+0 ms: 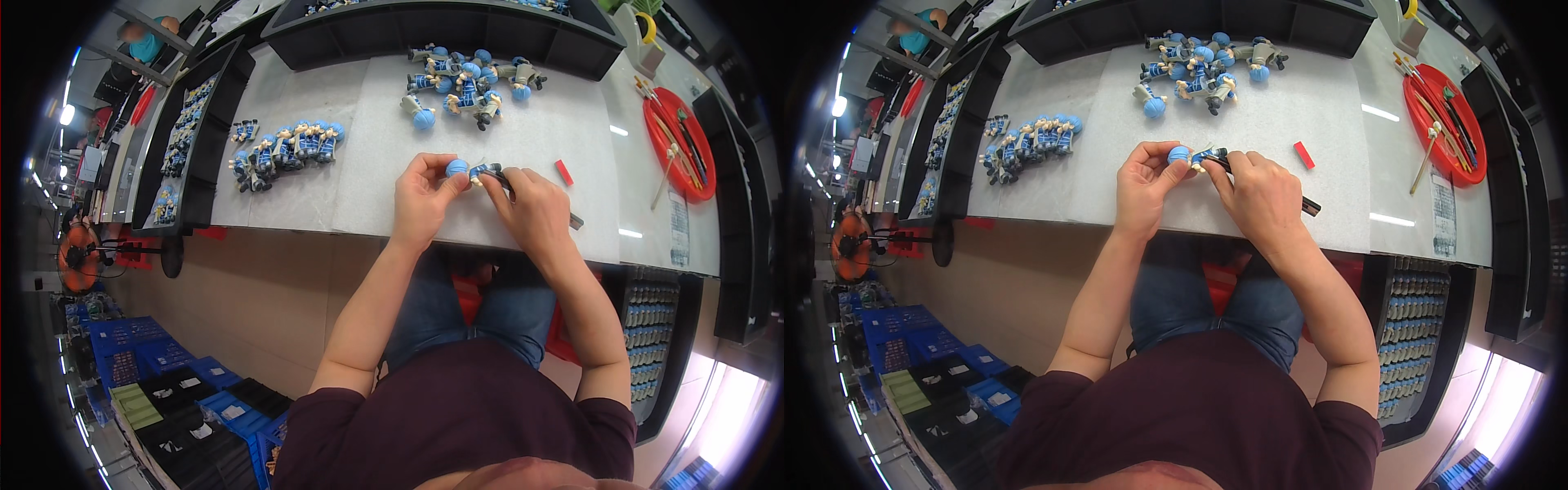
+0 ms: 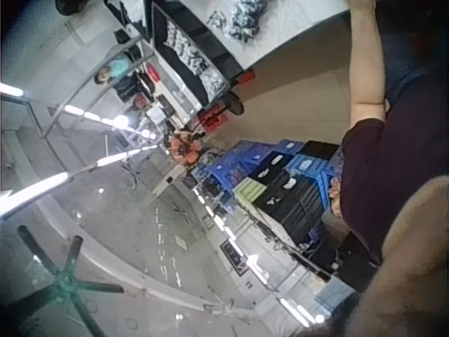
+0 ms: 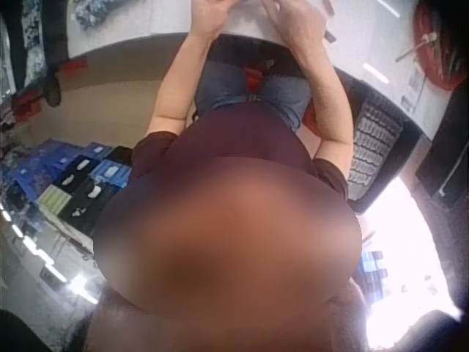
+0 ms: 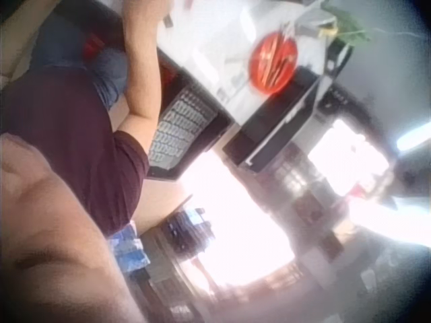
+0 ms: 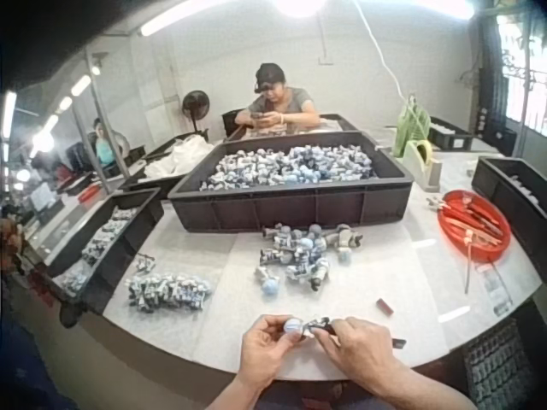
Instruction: The person assembles small blue and white figurines at a workbench. They pick up individual figurines, use a utility knife to trim excess plastic or flash, and then place the finished units into a black tray. The process is repeated for multiple figurines throughout the clip.
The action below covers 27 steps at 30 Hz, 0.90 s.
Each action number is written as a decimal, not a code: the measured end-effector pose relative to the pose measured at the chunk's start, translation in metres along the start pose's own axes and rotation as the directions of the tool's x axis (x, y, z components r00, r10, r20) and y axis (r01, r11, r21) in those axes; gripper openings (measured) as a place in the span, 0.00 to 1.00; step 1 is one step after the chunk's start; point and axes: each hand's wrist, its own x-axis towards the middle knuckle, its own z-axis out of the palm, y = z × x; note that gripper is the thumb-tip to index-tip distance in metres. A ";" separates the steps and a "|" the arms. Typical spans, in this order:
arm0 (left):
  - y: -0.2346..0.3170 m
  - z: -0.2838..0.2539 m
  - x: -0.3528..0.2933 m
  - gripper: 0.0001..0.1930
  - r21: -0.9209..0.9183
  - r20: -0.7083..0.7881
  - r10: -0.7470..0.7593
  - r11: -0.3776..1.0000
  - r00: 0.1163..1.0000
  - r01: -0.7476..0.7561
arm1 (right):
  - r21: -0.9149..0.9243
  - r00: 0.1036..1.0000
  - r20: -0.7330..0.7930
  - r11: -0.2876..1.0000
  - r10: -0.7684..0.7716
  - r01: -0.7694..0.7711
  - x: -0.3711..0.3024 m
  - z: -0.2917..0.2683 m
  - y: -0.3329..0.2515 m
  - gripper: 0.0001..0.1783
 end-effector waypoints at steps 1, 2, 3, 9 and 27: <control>0.000 0.000 0.000 0.11 0.000 0.003 0.000 1.000 1.000 0.000 | 0.000 1.000 -0.002 1.000 0.003 -0.003 0.000 0.000 0.000 0.17; 0.000 0.000 0.000 0.11 0.000 0.005 0.001 1.000 1.000 -0.001 | -0.003 1.000 -0.003 1.000 0.003 -0.003 0.000 0.000 0.000 0.17; 0.001 0.001 0.000 0.11 0.000 0.008 0.001 1.000 1.000 -0.001 | -0.006 1.000 -0.005 1.000 0.003 -0.003 0.000 0.000 0.001 0.17; 0.001 0.000 -0.001 0.11 0.005 0.003 0.010 1.000 1.000 -0.010 | -0.018 1.000 -0.007 1.000 -0.007 0.007 0.000 0.001 0.000 0.16; 0.000 0.001 0.000 0.11 -0.008 0.002 0.006 1.000 1.000 -0.006 | -0.009 1.000 0.000 1.000 -0.019 0.019 0.001 0.000 0.002 0.16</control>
